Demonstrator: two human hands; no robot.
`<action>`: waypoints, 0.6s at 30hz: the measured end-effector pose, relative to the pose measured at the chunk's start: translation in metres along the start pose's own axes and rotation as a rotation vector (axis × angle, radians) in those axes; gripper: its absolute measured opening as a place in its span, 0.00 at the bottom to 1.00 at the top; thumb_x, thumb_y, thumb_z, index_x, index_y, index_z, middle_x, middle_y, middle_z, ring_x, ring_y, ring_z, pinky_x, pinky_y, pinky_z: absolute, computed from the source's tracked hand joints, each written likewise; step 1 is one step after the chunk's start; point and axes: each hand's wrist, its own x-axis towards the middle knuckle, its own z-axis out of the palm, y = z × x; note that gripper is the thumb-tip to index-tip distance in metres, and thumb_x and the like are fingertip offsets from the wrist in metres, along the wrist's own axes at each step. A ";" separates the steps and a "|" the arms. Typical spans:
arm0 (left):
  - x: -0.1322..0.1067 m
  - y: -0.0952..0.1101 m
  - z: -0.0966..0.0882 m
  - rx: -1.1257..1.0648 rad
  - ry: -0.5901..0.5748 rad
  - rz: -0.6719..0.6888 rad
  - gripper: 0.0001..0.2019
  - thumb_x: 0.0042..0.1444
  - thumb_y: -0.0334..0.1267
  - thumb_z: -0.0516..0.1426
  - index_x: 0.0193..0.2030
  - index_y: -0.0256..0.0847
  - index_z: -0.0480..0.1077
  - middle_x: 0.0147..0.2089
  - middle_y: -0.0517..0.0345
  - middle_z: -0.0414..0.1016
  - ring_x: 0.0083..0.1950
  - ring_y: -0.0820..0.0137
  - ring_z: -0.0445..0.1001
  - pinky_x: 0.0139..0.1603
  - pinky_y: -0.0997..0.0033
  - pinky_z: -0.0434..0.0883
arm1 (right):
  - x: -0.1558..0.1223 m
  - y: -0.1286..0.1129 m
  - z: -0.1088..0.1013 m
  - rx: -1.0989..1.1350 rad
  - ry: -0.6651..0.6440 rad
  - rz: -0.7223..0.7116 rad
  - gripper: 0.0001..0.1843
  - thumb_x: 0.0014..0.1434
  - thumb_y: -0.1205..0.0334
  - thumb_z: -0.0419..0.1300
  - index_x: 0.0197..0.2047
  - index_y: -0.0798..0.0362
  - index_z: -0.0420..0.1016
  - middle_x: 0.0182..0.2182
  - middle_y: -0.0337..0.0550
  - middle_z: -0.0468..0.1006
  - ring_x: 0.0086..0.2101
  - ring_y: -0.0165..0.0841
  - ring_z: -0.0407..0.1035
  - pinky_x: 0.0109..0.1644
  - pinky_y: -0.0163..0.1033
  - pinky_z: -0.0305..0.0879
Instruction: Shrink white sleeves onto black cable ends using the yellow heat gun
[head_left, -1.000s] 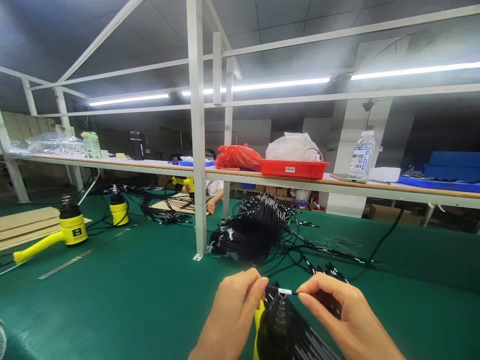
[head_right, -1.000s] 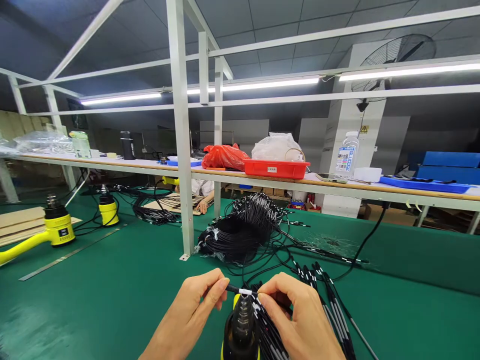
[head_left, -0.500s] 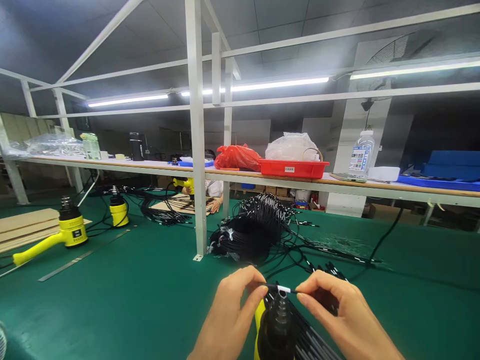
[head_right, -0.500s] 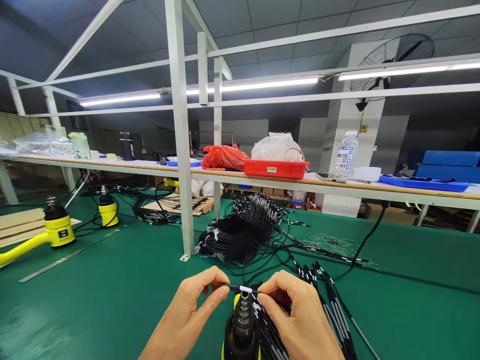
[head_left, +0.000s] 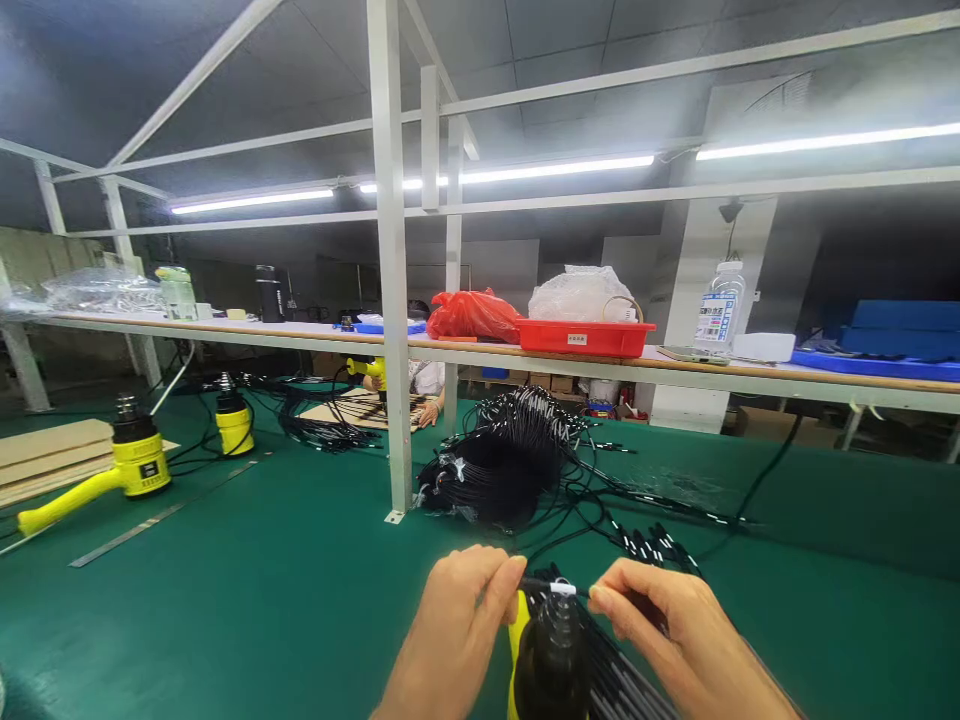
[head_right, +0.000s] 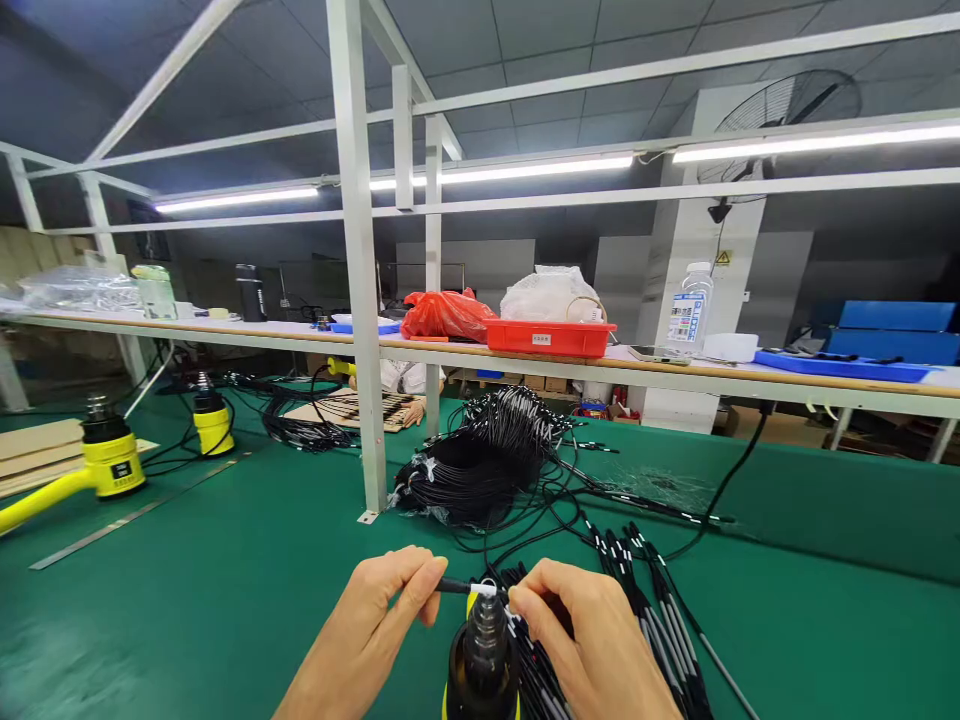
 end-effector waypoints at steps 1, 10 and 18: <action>0.000 0.001 0.000 -0.025 -0.001 0.002 0.22 0.69 0.49 0.43 0.25 0.41 0.60 0.28 0.63 0.63 0.33 0.69 0.61 0.37 0.71 0.58 | 0.001 0.000 0.001 0.009 0.007 -0.001 0.21 0.65 0.50 0.49 0.24 0.50 0.66 0.23 0.36 0.70 0.25 0.30 0.61 0.28 0.32 0.56; 0.001 0.007 -0.003 -0.129 -0.012 0.033 0.10 0.67 0.43 0.48 0.36 0.44 0.64 0.37 0.62 0.67 0.41 0.68 0.66 0.42 0.71 0.62 | 0.001 0.004 0.003 0.064 0.044 0.003 0.16 0.64 0.52 0.51 0.27 0.50 0.68 0.24 0.35 0.71 0.26 0.30 0.63 0.29 0.32 0.57; 0.001 0.003 0.001 -0.088 -0.009 0.020 0.18 0.68 0.48 0.46 0.30 0.43 0.62 0.33 0.62 0.64 0.38 0.69 0.64 0.41 0.70 0.60 | 0.000 0.005 0.004 0.036 0.050 -0.043 0.18 0.65 0.52 0.49 0.26 0.50 0.65 0.23 0.35 0.70 0.25 0.30 0.63 0.28 0.31 0.57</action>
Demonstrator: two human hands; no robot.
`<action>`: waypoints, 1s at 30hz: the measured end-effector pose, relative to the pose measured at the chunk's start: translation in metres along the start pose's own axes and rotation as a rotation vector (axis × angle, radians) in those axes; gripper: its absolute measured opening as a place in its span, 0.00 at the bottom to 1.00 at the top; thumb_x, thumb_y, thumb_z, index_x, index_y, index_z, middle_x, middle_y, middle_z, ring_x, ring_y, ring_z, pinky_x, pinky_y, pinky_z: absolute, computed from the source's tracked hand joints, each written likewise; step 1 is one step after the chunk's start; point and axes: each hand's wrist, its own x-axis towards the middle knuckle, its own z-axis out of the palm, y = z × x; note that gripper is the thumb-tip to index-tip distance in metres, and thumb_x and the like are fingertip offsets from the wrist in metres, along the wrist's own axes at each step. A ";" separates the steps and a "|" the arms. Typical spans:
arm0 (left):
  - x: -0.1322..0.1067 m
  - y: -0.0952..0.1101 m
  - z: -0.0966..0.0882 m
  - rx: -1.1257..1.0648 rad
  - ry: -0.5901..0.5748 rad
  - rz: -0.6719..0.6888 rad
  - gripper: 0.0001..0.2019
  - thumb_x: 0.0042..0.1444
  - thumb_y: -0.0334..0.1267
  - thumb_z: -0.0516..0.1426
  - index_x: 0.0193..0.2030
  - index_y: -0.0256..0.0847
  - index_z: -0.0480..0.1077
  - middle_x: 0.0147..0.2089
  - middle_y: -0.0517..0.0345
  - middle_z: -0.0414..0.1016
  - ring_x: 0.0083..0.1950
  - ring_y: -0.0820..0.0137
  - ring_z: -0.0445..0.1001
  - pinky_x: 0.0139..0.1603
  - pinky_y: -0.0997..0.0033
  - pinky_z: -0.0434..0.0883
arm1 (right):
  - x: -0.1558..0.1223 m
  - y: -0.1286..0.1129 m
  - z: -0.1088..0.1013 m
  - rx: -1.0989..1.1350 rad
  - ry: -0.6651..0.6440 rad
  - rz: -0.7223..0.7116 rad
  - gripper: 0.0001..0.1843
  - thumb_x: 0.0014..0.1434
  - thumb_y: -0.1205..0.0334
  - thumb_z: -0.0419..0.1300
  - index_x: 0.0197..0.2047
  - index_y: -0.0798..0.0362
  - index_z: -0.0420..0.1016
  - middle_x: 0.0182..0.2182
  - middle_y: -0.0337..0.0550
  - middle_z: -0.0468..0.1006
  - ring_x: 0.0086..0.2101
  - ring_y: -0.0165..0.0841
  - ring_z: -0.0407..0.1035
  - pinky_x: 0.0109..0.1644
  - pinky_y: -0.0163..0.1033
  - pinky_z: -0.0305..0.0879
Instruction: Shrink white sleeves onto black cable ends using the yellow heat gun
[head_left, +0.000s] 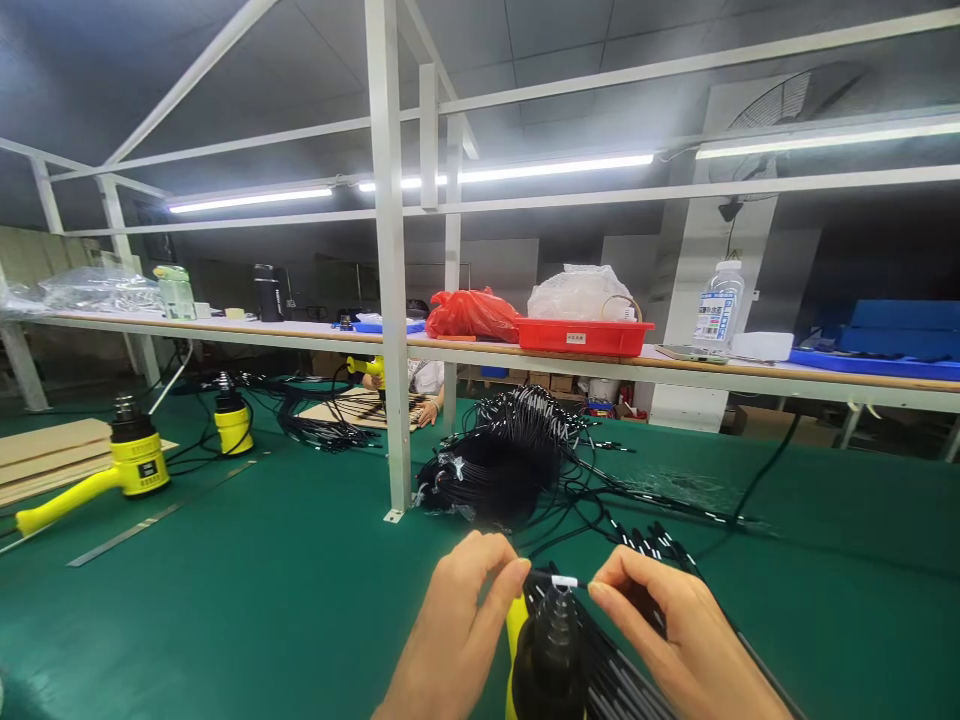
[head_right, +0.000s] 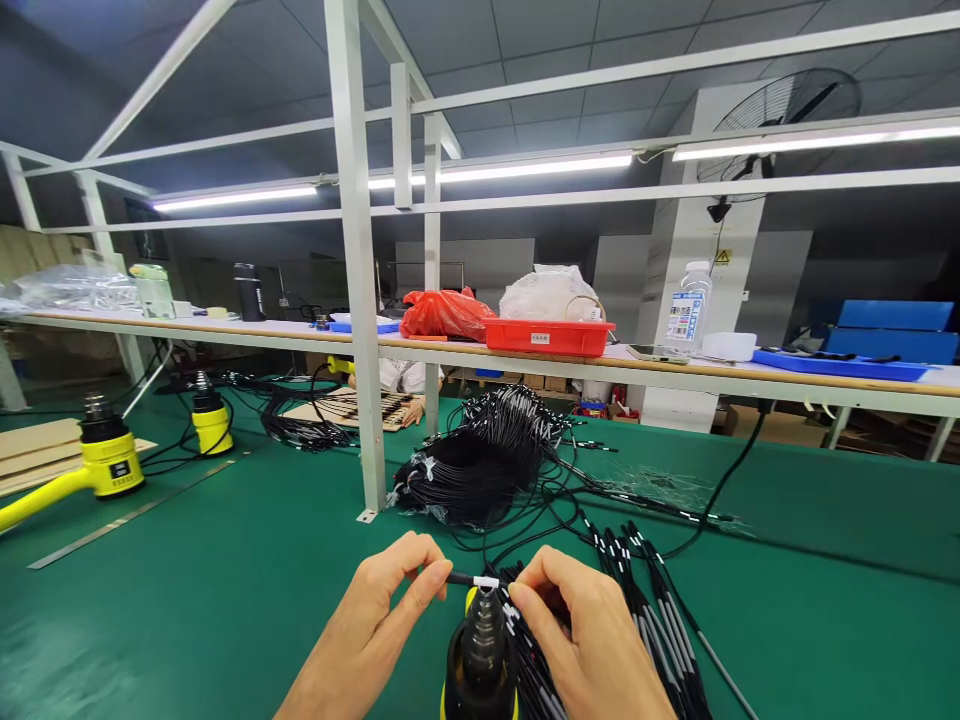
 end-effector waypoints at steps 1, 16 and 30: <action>0.000 0.001 -0.001 -0.026 -0.005 0.011 0.15 0.68 0.46 0.46 0.33 0.43 0.63 0.35 0.62 0.65 0.39 0.69 0.65 0.41 0.70 0.61 | 0.001 0.001 0.001 0.008 0.004 -0.007 0.17 0.65 0.53 0.49 0.26 0.50 0.65 0.23 0.35 0.70 0.25 0.30 0.62 0.27 0.31 0.57; 0.004 0.003 0.000 0.023 0.026 0.062 0.21 0.69 0.47 0.43 0.25 0.42 0.57 0.30 0.61 0.60 0.36 0.67 0.62 0.39 0.68 0.60 | -0.002 0.002 0.001 -0.018 -0.048 0.016 0.24 0.67 0.46 0.42 0.24 0.50 0.58 0.21 0.34 0.62 0.24 0.30 0.54 0.27 0.34 0.52; 0.005 0.002 -0.008 -0.045 0.220 -0.058 0.13 0.65 0.52 0.50 0.43 0.47 0.66 0.45 0.58 0.70 0.49 0.63 0.66 0.47 0.67 0.66 | 0.019 0.056 -0.008 -0.155 0.309 0.170 0.17 0.67 0.49 0.47 0.35 0.49 0.70 0.28 0.37 0.72 0.28 0.33 0.66 0.31 0.34 0.62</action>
